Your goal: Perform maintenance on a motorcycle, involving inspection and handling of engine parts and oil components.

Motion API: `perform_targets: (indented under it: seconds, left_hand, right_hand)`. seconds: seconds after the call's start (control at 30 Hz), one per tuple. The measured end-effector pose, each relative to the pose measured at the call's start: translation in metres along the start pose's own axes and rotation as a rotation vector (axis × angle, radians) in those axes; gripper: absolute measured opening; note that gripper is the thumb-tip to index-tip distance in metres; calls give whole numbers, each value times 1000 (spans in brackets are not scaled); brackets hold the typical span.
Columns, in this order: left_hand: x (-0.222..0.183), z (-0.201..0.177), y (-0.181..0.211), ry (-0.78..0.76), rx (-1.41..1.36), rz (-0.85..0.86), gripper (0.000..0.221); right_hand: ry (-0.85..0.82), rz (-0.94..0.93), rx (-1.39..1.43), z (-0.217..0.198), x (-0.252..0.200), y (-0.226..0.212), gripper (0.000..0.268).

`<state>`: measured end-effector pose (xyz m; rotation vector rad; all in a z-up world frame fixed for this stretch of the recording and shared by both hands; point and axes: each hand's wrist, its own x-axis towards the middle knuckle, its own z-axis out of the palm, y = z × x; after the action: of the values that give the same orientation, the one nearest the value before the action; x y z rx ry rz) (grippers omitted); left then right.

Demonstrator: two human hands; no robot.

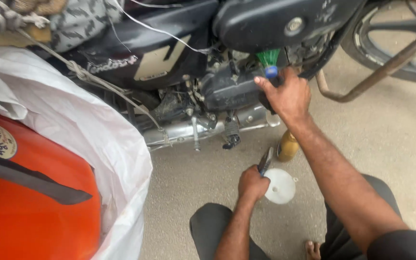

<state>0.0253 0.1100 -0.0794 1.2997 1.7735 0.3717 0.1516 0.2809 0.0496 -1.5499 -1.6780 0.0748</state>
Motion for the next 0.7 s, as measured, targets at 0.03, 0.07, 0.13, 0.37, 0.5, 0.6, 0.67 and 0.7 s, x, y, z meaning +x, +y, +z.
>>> perform_targets:
  seconds: [0.03,0.07,0.13,0.37,0.5,0.6,0.67,0.7]
  left_hand:
    - [8,-7,13,16,-12,11,39]
    - [3,-6,12,5,-1,13,39]
    - [6,-2,9,18,-1,26,38]
    - [6,-12,7,-77,24,18,36]
    - [3,-5,4,-130,-11,5,37]
    - [-3,-5,15,-147,24,18,36]
    - [-9,-5,13,-161,28,32,36]
    - [-9,-10,18,-163,31,56,35]
  right_hand:
    - [8,-21,2,-4,22,-12,71]
    - [-52,79,-41,-6,25,-20,69]
    - [-100,154,-77,-2,36,-20,67]
    - [-117,63,-104,14,44,-6,50]
    - [-153,66,-182,17,24,5,49]
    - [-134,177,-105,3,0,22,37]
    - [-157,148,-171,-3,-2,15,38]
    - [-169,111,-233,-9,4,9,39]
